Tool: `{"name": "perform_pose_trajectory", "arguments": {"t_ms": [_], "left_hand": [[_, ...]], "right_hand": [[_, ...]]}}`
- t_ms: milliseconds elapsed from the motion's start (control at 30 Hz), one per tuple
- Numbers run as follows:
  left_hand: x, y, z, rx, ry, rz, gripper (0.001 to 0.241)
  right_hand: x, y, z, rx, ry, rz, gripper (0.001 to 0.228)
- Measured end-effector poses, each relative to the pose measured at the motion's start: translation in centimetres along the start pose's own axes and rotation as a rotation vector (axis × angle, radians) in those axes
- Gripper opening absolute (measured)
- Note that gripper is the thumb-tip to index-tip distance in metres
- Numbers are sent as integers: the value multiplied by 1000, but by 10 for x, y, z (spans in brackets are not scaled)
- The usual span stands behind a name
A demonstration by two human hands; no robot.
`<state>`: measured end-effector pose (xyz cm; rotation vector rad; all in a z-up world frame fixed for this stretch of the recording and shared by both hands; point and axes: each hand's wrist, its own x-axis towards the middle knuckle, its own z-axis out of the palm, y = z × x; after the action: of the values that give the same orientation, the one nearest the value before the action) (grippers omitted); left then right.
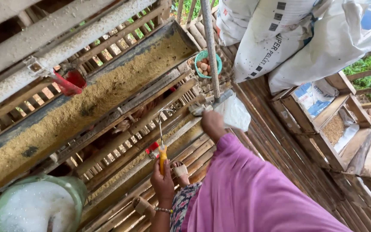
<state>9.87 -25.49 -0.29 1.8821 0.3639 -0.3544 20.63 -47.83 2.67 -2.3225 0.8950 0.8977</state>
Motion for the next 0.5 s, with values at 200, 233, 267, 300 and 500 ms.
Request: {"name": "perform_pose_trajectory", "arguments": {"t_ms": [200,233,267,300,500], "left_hand": [[6,12,4,1,12,-50,34],[1,9,1,-14,17,-24,34],[-4,6,-2,-29,23,2,35],[-8,4,-5,-28,18,-5,35],[-13,-6,-9,-39,77,-54,32]], "right_hand": [[-8,1,39,100,31,-193,22],[3,14,42,204,92,-102,24],[14,27,46,308,152,-10,26],[23,29,63,306,149,-3,26],[0,-11,92,122,-99,-481,24]]}}
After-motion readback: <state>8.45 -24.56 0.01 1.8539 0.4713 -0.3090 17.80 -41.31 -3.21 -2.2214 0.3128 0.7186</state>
